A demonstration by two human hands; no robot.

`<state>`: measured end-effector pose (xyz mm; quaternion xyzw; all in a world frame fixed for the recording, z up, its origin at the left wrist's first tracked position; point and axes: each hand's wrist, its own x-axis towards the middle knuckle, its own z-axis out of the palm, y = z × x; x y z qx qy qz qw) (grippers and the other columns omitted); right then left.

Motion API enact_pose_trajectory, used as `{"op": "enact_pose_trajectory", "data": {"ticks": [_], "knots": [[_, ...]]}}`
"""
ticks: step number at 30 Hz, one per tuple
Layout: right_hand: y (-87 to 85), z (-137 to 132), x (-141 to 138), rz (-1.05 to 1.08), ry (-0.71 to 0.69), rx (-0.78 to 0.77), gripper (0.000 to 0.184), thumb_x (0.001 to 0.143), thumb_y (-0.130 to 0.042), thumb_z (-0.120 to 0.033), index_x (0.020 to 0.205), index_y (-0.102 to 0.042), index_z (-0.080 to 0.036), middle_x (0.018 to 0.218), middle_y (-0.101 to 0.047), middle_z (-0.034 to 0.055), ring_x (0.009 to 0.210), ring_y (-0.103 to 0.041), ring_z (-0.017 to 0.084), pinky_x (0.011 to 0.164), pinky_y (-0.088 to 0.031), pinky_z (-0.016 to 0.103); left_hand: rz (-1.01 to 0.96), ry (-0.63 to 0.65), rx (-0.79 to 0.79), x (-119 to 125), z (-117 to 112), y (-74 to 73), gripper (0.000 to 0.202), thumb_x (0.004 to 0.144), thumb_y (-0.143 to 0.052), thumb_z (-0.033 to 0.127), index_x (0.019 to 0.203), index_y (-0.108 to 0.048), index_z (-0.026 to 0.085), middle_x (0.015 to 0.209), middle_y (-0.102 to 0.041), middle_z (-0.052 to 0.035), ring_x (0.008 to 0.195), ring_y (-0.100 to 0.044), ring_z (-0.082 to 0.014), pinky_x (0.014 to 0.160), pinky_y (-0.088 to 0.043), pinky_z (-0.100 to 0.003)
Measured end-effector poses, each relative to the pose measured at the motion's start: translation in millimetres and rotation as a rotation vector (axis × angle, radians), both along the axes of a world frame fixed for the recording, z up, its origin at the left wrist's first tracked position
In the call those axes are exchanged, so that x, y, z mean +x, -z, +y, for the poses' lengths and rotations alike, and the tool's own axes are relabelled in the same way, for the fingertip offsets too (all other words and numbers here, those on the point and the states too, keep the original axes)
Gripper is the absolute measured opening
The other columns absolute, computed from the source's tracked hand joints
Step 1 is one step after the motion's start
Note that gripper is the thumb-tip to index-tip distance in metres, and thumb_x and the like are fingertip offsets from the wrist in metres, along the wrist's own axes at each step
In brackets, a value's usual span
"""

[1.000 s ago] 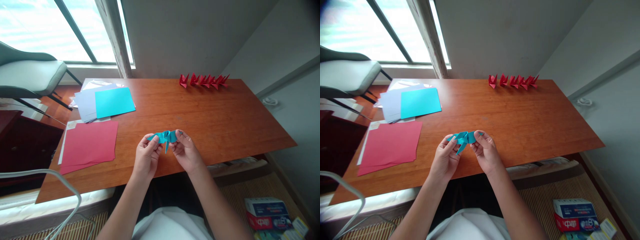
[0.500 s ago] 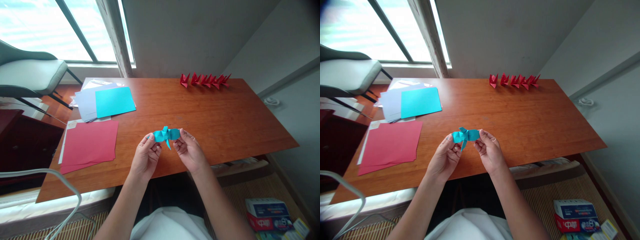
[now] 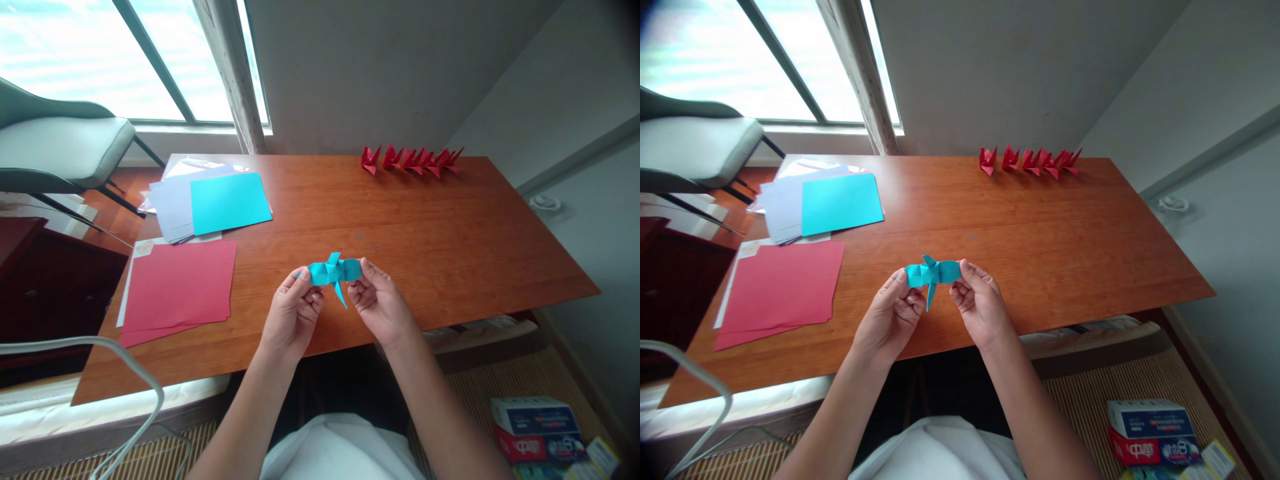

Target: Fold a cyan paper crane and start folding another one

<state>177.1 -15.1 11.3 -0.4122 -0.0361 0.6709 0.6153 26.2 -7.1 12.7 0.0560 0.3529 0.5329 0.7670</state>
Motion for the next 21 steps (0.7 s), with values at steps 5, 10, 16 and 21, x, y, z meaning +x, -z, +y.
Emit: {"op": "enact_pose_trajectory", "data": {"ticks": [5, 10, 16, 21], "knots": [[-1.3, -1, 3, 0.027, -0.045, -0.017, 0.023, 0.071, -0.091, -0.028, 0.078, -0.073, -0.016, 0.068, -0.075, -0.0019, 0.057, -0.068, 0.008, 0.051, -0.056, 0.013, -0.016, 0.032, -0.033, -4, 0, -1.7, 0.028, 0.069, -0.090, 0.018, 0.086, -0.069, 0.014, 0.074, -0.065, 0.0036, 0.060, -0.062, -0.0040, 0.055, -0.052, -0.011], [-0.3, 0, 6, 0.057, -0.078, -0.057, 0.020, 0.073, -0.089, -0.025, 0.081, -0.073, -0.016, 0.070, -0.075, -0.0014, 0.058, -0.069, 0.008, 0.048, -0.055, 0.012, -0.021, 0.043, -0.043, -5, 0, -3.9, 0.024, 0.072, -0.087, 0.016, 0.087, -0.068, 0.013, 0.075, -0.064, 0.0032, 0.060, -0.061, -0.0038, 0.055, -0.051, -0.010], [3.8, 1, 13, 0.026, -0.157, -0.030, 0.019, 0.076, -0.087, -0.027, 0.082, -0.072, -0.017, 0.068, -0.075, -0.0011, 0.058, -0.069, 0.011, 0.047, -0.056, 0.016, -0.043, 0.054, -0.056, -5, 1, -4.4, 0.018, 0.076, -0.084, 0.015, 0.084, -0.068, 0.014, 0.072, -0.062, 0.0043, 0.058, -0.061, -0.0032, 0.054, -0.051, -0.010], [2.3, 1, 11, 0.049, -0.143, -0.074, 0.021, 0.074, -0.088, -0.027, 0.082, -0.072, -0.016, 0.067, -0.074, -0.0020, 0.057, -0.068, 0.010, 0.046, -0.054, 0.014, -0.061, 0.070, -0.083, -6, 1, -3.8, 0.016, 0.078, -0.082, 0.014, 0.085, -0.067, 0.014, 0.071, -0.063, 0.0035, 0.059, -0.062, -0.0042, 0.053, -0.053, -0.011]]}}
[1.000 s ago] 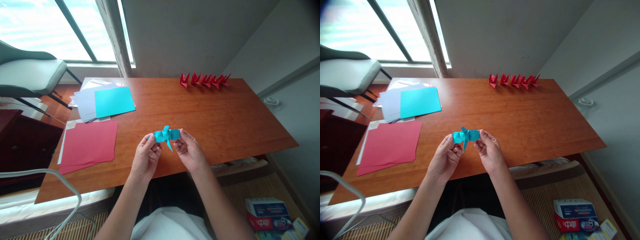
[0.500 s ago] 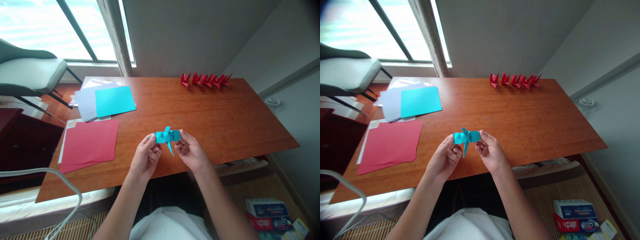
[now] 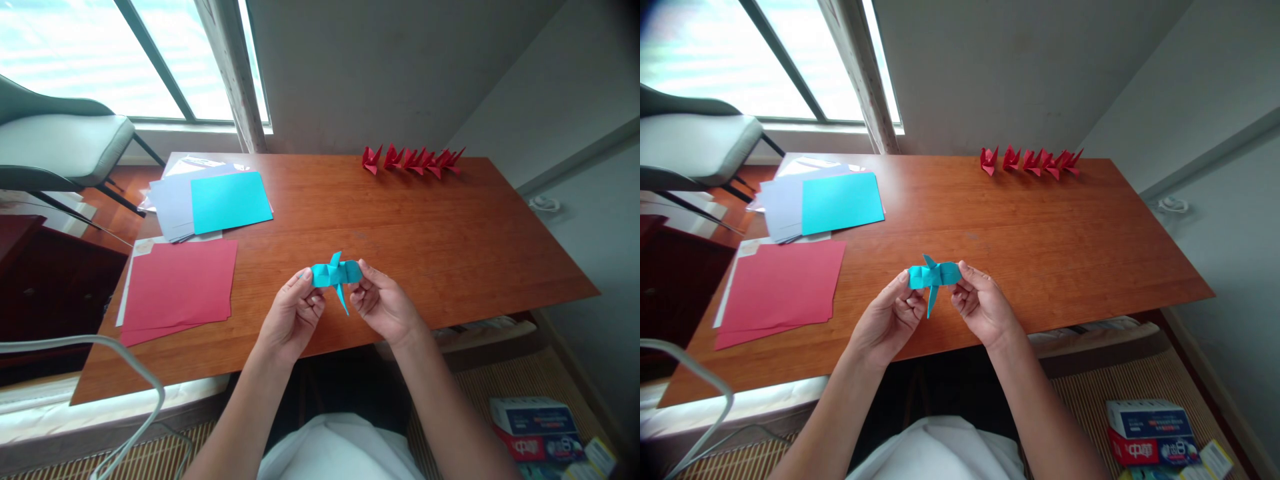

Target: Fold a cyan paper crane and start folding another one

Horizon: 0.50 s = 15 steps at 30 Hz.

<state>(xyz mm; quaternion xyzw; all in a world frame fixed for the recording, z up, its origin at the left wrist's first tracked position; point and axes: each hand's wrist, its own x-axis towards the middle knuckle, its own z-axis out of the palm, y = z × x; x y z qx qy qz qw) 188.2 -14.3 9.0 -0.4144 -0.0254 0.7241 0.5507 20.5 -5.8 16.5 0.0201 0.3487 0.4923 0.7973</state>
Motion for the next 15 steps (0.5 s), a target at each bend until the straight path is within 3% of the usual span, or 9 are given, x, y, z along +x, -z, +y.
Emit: {"op": "enact_pose_trajectory", "data": {"ticks": [8, 15], "knots": [[-5.7, 2.5, -6.6, -0.071, 0.138, 0.030, 0.024, 0.071, -0.090, -0.030, 0.082, -0.073, -0.018, 0.075, -0.077, -0.0014, 0.061, -0.069, 0.008, 0.048, -0.053, 0.012, 0.008, -0.079, -0.041, 4.3, 1.3, -2.2, 0.012, 0.083, -0.077, 0.014, 0.090, -0.067, 0.017, 0.083, -0.072, -0.0003, 0.070, -0.071, -0.0093, 0.054, -0.055, -0.013], [-8.1, 3.9, -10.7, 0.136, 0.115, -0.034, 0.015, 0.077, -0.086, -0.022, 0.076, -0.071, -0.019, 0.063, -0.072, -0.0061, 0.053, -0.065, 0.006, 0.047, -0.053, 0.011, -0.058, -0.073, -0.078, 6.7, 1.7, -5.1, 0.005, 0.089, -0.071, 0.012, 0.088, -0.067, 0.016, 0.079, -0.069, 0.0017, 0.065, -0.068, -0.0054, 0.054, -0.054, -0.010]]}}
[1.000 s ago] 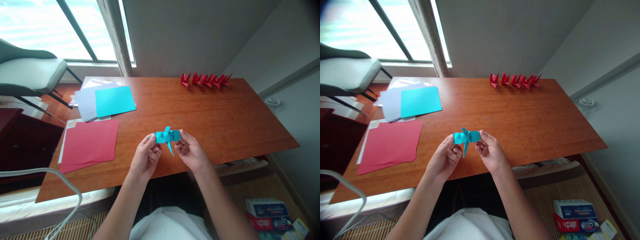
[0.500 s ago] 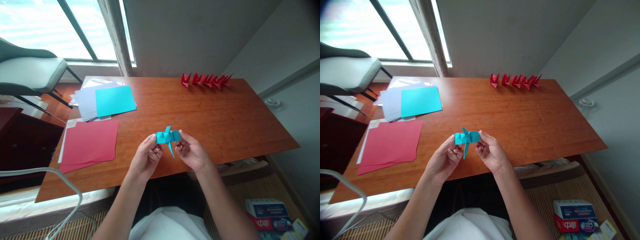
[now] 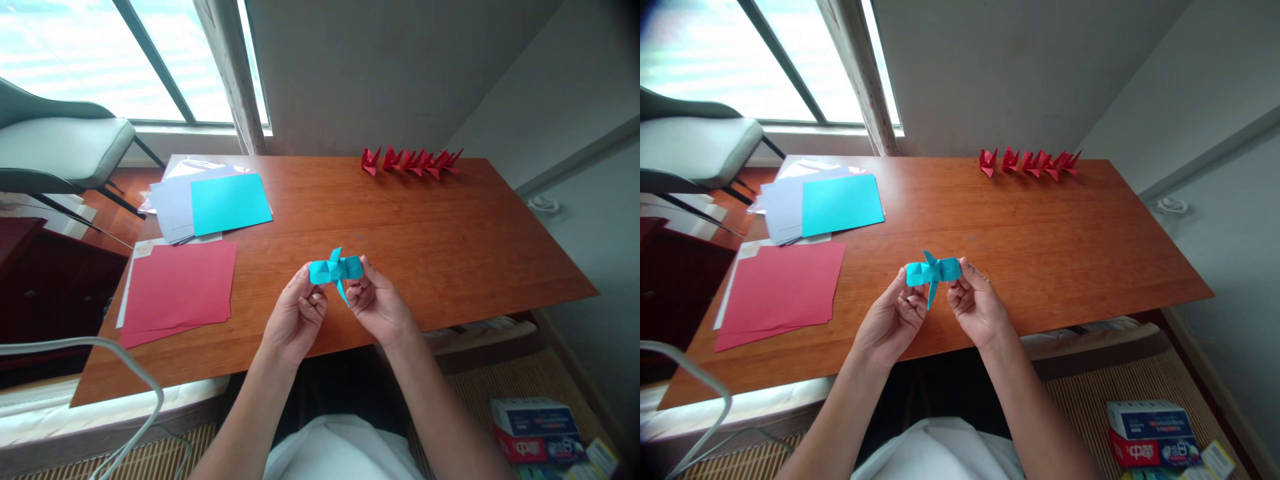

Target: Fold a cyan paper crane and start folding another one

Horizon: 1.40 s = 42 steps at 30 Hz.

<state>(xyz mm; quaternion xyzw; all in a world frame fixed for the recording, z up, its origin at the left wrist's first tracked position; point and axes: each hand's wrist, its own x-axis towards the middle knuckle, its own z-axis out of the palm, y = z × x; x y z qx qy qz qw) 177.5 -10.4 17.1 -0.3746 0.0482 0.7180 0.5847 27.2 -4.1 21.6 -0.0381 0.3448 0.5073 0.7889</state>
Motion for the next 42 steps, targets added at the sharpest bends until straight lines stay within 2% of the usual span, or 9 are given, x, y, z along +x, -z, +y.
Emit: {"op": "enact_pose_trajectory", "data": {"ticks": [8, 16, 22, 27, 33, 38, 42], "knots": [[-2.8, 3, -2, 0.161, -0.048, -0.080, 0.015, 0.081, -0.081, -0.016, 0.073, -0.068, -0.017, 0.059, -0.070, -0.0060, 0.049, -0.060, 0.004, 0.043, -0.048, 0.009, -0.059, 0.001, -0.087, -1, 2, -8.5, 0.020, 0.098, -0.054, 0.010, 0.110, -0.069, 0.013, 0.072, -0.064, 0.0006, 0.057, -0.062, -0.0049, 0.049, -0.050, -0.011], [-3.6, 3, -3, 0.206, -0.074, -0.078, 0.009, 0.080, -0.077, -0.011, 0.086, -0.072, -0.016, 0.066, -0.073, -0.0054, 0.047, -0.057, 0.004, 0.042, -0.047, 0.010, -0.082, -0.002, -0.071, 1, 0, -5.4, 0.029, 0.093, -0.057, 0.007, 0.119, -0.067, 0.015, 0.070, -0.063, 0.0006, 0.054, -0.059, -0.0056, 0.050, -0.051, -0.012], [-3.7, 6, -12, 0.071, 0.039, 0.016, 0.008, 0.080, -0.079, -0.013, 0.084, -0.073, -0.016, 0.065, -0.072, -0.0045, 0.049, -0.058, 0.004, 0.044, -0.047, 0.010, -0.138, -0.091, -0.080, 8, -1, -11.7, 0.017, 0.097, -0.053, 0.008, 0.107, -0.066, 0.015, 0.068, -0.063, 0.0023, 0.055, -0.062, -0.0051, 0.050, -0.052, -0.011], [1.7, 6, -15, -0.074, 0.110, 0.110, 0.015, 0.078, -0.083, -0.021, 0.090, -0.074, -0.019, 0.077, -0.074, -0.0030, 0.058, -0.062, 0.005, 0.048, -0.051, 0.012, -0.145, -0.105, -0.118, 7, 1, -16.7, 0.012, 0.100, -0.055, 0.014, 0.093, -0.064, 0.015, 0.073, -0.066, 0.0009, 0.059, -0.064, -0.0057, 0.051, -0.053, -0.011], [1.1, 4, -14, -0.214, 0.199, 0.127, 0.017, 0.078, -0.083, -0.023, 0.093, -0.075, -0.021, 0.081, -0.075, -0.0031, 0.065, -0.067, 0.006, 0.052, -0.054, 0.011, -0.072, -0.125, -0.107, 2, 3, -17.3, 0.011, 0.100, -0.056, 0.015, 0.098, -0.066, 0.016, 0.077, -0.069, 0.0018, 0.062, -0.066, -0.0062, 0.053, -0.053, -0.013], [-4.3, 3, -19, -0.152, 0.225, 0.096, 0.010, 0.082, -0.080, -0.018, 0.090, -0.074, -0.020, 0.079, -0.075, -0.0034, 0.063, -0.068, 0.006, 0.051, -0.054, 0.011, -0.108, -0.120, -0.123, 2, 2, -16.5, 0.014, 0.102, -0.052, 0.014, 0.102, -0.066, 0.016, 0.079, -0.072, 0.0018, 0.062, -0.066, -0.0065, 0.050, -0.052, -0.013], [-7.1, 3, -21, -0.007, 0.167, 0.026, 0.005, 0.084, -0.078, -0.014, 0.085, -0.073, -0.017, 0.073, -0.075, -0.0030, 0.057, -0.065, 0.005, 0.049, -0.053, 0.011, -0.166, -0.129, -0.094, 2, 1, -15.4, 0.016, 0.103, -0.052, 0.017, 0.092, -0.064, 0.015, 0.075, -0.070, 0.0017, 0.060, -0.065, -0.0064, 0.052, -0.052, -0.014]]}}
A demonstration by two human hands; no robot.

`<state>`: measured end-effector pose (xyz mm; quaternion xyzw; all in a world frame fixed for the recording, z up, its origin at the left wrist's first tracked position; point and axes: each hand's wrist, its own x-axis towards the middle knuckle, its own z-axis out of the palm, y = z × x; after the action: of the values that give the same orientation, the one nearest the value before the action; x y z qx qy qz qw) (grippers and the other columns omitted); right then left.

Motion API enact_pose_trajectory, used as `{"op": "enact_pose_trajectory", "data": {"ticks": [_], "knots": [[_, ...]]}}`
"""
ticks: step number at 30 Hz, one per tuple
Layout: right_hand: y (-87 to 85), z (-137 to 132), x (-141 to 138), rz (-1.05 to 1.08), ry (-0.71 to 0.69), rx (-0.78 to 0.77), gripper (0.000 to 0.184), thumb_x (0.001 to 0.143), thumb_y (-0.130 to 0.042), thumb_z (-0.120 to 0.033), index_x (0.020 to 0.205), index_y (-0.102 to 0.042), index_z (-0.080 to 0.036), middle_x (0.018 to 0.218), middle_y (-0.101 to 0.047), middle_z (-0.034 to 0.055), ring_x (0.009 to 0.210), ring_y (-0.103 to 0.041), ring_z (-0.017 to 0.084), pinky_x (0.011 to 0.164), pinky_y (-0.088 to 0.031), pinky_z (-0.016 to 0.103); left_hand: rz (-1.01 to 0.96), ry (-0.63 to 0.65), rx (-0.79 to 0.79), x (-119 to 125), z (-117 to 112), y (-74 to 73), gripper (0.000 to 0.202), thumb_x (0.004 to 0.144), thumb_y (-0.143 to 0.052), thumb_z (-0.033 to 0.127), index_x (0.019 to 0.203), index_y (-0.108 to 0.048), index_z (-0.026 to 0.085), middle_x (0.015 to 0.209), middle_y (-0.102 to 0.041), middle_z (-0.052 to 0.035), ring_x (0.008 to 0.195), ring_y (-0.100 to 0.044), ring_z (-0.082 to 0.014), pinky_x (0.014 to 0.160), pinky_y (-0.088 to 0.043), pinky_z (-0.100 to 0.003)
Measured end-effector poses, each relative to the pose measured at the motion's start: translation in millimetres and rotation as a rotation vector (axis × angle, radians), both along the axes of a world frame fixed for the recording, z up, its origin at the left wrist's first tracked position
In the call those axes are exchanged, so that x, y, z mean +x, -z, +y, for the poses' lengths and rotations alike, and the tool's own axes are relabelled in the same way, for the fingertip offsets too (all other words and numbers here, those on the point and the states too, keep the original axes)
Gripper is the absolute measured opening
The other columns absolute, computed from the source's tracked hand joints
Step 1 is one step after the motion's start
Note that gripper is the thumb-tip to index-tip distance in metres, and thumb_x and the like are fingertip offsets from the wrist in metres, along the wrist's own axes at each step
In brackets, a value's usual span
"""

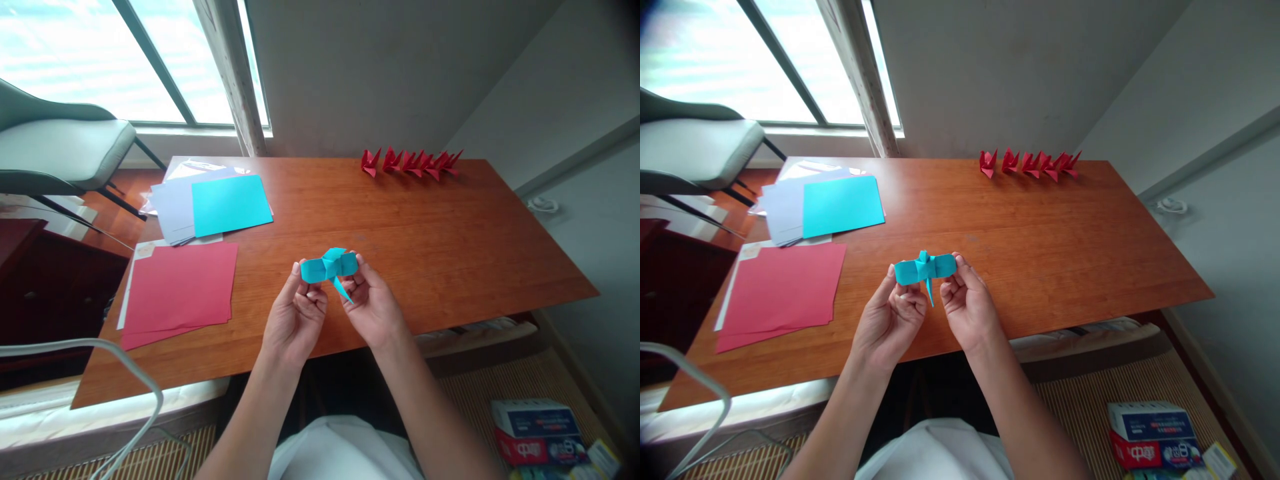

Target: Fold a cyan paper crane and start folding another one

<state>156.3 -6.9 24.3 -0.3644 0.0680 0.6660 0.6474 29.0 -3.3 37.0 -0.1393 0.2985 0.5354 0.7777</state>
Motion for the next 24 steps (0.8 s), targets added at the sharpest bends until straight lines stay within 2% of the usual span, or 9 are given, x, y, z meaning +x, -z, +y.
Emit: {"op": "enact_pose_trajectory", "data": {"ticks": [3, 6, 12, 16, 19, 22, 24], "knots": [[-2.6, 1, 3, 0.075, -0.058, -0.035, 0.010, 0.081, -0.081, -0.013, 0.079, -0.071, -0.017, 0.070, -0.074, -0.0035, 0.056, -0.064, 0.005, 0.049, -0.052, 0.012, -0.006, -0.001, 0.008, -2, -1, 0.1, 0.022, 0.104, -0.051, 0.020, 0.085, -0.063, 0.015, 0.072, -0.069, 0.0013, 0.059, -0.064, -0.0060, 0.055, -0.054, -0.016], [-6.1, 1, 7, 0.103, -0.142, 0.012, 0.015, 0.077, -0.084, -0.013, 0.077, -0.070, -0.018, 0.068, -0.072, -0.0051, 0.055, -0.061, 0.005, 0.043, -0.046, 0.012, 0.020, 0.023, 0.037, -5, -2, -1.5, 0.028, 0.104, -0.049, 0.021, 0.082, -0.064, 0.015, 0.067, -0.068, 0.0016, 0.054, -0.062, -0.0064, 0.051, -0.053, -0.017], [-16.1, 1, 16, 0.139, -0.277, 0.102, 0.016, 0.077, -0.085, -0.015, 0.082, -0.070, -0.015, 0.063, -0.065, -0.0067, 0.050, -0.053, 0.003, 0.038, -0.037, 0.012, 0.013, 0.123, 0.194, -15, -1, -8.8, 0.029, 0.104, -0.050, 0.019, 0.081, -0.066, 0.012, 0.062, -0.064, 0.0039, 0.036, -0.044, 0.0012, 0.035, -0.035, -0.010], [-19.3, 2, 22, 0.151, -0.332, 0.177, 0.017, 0.080, -0.083, -0.018, 0.085, -0.067, -0.015, 0.071, -0.065, -0.0052, 0.056, -0.056, 0.003, 0.037, -0.037, 0.011, 0.017, 0.116, 0.208, -20, -1, -14.6, 0.028, 0.104, -0.048, 0.018, 0.083, -0.065, 0.012, 0.065, -0.064, 0.0040, 0.039, -0.047, 0.0018, 0.037, -0.037, -0.009], [-18.9, 3, 25, 0.116, -0.289, 0.162, 0.021, 0.077, -0.086, -0.016, 0.086, -0.067, -0.013, 0.076, -0.068, -0.0037, 0.053, -0.056, 0.002, 0.034, -0.035, 0.008, 0.054, 0.080, 0.192, -22, 0, -15.5, 0.026, 0.104, -0.048, 0.017, 0.084, -0.064, 0.013, 0.066, -0.063, 0.0034, 0.045, -0.052, 0.0002, 0.041, -0.040, -0.009], [-19.1, 4, 24, 0.091, -0.238, 0.126, 0.019, 0.078, -0.085, -0.013, 0.086, -0.068, -0.011, 0.080, -0.072, -0.0011, 0.054, -0.061, 0.002, 0.038, -0.043, 0.005, 0.108, 0.060, 0.198, -21, 2, -12.7, 0.021, 0.102, -0.053, 0.015, 0.084, -0.064, 0.013, 0.066, -0.062, 0.0034, 0.050, -0.057, -0.0019, 0.044, -0.043, -0.009], [-20.0, 4, 22, 0.117, -0.217, 0.109, 0.019, 0.078, -0.084, -0.012, 0.088, -0.069, -0.011, 0.082, -0.074, 0.0008, 0.062, -0.067, 0.004, 0.048, -0.053, 0.006, 0.134, 0.047, 0.199, -20, 4, -10.5, 0.016, 0.099, -0.058, 0.016, 0.084, -0.064, 0.014, 0.067, -0.062, 0.0037, 0.053, -0.058, -0.0033, 0.049, -0.048, -0.011]]}}
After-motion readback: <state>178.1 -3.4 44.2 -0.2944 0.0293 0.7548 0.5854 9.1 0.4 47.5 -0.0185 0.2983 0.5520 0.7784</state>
